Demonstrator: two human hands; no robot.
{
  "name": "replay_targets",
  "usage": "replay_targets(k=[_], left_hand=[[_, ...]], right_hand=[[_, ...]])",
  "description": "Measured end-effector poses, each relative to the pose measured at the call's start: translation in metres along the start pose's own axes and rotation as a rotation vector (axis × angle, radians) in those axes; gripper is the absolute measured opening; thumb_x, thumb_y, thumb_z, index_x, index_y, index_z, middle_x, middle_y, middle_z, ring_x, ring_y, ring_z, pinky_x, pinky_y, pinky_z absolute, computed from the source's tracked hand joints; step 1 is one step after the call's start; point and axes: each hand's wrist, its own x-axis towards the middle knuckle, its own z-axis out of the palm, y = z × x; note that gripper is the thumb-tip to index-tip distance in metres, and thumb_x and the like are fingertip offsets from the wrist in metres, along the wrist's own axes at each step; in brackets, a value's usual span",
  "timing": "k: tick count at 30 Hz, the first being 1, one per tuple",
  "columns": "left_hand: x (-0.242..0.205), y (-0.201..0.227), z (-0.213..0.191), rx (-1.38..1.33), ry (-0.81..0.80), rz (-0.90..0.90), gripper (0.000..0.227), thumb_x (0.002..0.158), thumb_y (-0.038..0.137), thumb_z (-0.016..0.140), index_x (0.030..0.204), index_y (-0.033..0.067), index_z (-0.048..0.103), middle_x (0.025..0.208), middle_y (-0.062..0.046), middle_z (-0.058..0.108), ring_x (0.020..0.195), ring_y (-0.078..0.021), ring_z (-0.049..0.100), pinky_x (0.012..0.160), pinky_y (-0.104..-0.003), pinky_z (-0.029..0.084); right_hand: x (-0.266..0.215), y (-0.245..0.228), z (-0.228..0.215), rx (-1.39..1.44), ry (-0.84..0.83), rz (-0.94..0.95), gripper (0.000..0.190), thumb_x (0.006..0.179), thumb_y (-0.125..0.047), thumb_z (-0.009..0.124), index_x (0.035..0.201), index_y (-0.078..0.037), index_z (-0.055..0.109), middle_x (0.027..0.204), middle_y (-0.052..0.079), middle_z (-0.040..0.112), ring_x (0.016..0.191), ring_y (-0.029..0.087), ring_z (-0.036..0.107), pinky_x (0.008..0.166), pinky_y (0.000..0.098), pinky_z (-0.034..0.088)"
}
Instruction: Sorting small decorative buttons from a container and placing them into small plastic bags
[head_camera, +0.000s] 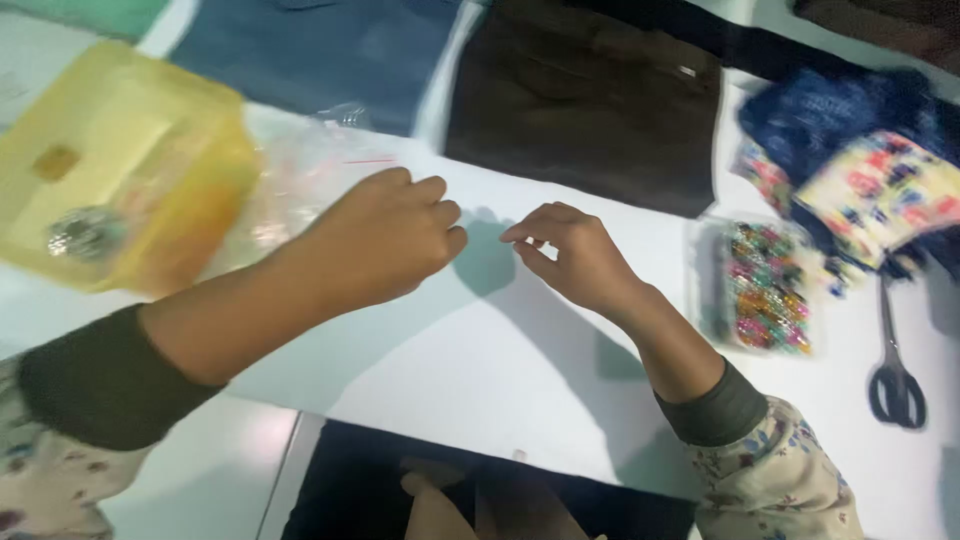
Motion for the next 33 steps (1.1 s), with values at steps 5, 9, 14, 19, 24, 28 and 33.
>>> replay_targets(k=[5, 9, 14, 19, 24, 28, 33], left_hand=[[0.090, 0.058, 0.012, -0.107, 0.181, 0.109, 0.011, 0.077, 0.008, 0.076, 0.081, 0.0172, 0.071, 0.075, 0.002, 0.065, 0.079, -0.0195, 0.061, 0.070, -0.034, 0.046], [0.141, 0.109, 0.026, -0.240, 0.331, 0.155, 0.011, 0.076, 0.005, 0.076, 0.078, 0.0143, 0.070, 0.074, 0.000, 0.063, 0.078, -0.0210, 0.059, 0.069, -0.035, 0.045], [0.199, 0.166, 0.066, -0.383, 0.463, 0.168, 0.006, 0.076, 0.009, 0.076, 0.079, 0.0118, 0.072, 0.072, -0.004, 0.064, 0.075, -0.0228, 0.060, 0.069, -0.037, 0.047], [0.248, 0.191, 0.084, -0.506, 0.521, 0.084, 0.004, 0.080, 0.008, 0.071, 0.082, 0.0098, 0.073, 0.072, -0.007, 0.065, 0.074, -0.0239, 0.061, 0.069, -0.038, 0.047], [0.283, 0.210, 0.101, -0.727, 0.451, -0.188, 0.022, 0.081, 0.020, 0.072, 0.101, 0.0134, 0.077, 0.093, -0.006, 0.070, 0.091, -0.0268, 0.061, 0.078, -0.044, 0.047], [0.298, 0.221, 0.102, -0.718, 0.375, -0.239, 0.024, 0.079, 0.022, 0.074, 0.101, 0.0141, 0.077, 0.095, -0.006, 0.070, 0.092, -0.0269, 0.059, 0.077, -0.044, 0.044], [0.311, 0.227, 0.123, -0.682, 0.401, -0.217, 0.019, 0.077, 0.015, 0.073, 0.095, 0.0138, 0.077, 0.090, -0.007, 0.068, 0.088, -0.0297, 0.059, 0.075, -0.045, 0.041]], right_hand=[[-0.067, 0.033, -0.051, -0.074, 0.149, 0.132, 0.018, 0.090, 0.000, 0.073, 0.105, -0.006, 0.079, 0.092, 0.011, 0.076, 0.080, 0.024, 0.072, 0.071, 0.0339, 0.058], [-0.125, 0.076, -0.093, -0.146, 0.337, 0.187, 0.019, 0.092, -0.007, 0.074, 0.110, -0.009, 0.080, 0.093, 0.010, 0.076, 0.078, 0.024, 0.070, 0.070, 0.0333, 0.056], [-0.180, 0.117, -0.133, -0.189, 0.638, 0.440, 0.025, 0.088, -0.001, 0.072, 0.106, -0.016, 0.083, 0.086, 0.006, 0.074, 0.075, 0.020, 0.066, 0.069, 0.0306, 0.054], [-0.222, 0.168, -0.139, -0.286, 0.888, 0.525, 0.023, 0.089, 0.004, 0.072, 0.104, -0.011, 0.082, 0.080, 0.008, 0.073, 0.069, 0.019, 0.061, 0.063, 0.0288, 0.051], [-0.237, 0.191, -0.138, -0.382, 0.909, 0.512, 0.022, 0.087, 0.001, 0.077, 0.102, -0.015, 0.084, 0.080, 0.006, 0.073, 0.066, 0.020, 0.059, 0.061, 0.0298, 0.050], [-0.235, 0.178, -0.139, -0.384, 0.830, 0.532, 0.024, 0.084, -0.001, 0.079, 0.101, -0.017, 0.084, 0.079, 0.004, 0.071, 0.069, 0.018, 0.059, 0.062, 0.0257, 0.052], [-0.231, 0.170, -0.135, -0.501, 0.745, 0.501, 0.024, 0.085, -0.001, 0.081, 0.104, -0.016, 0.084, 0.091, 0.007, 0.068, 0.082, 0.024, 0.056, 0.074, 0.0342, 0.051]])
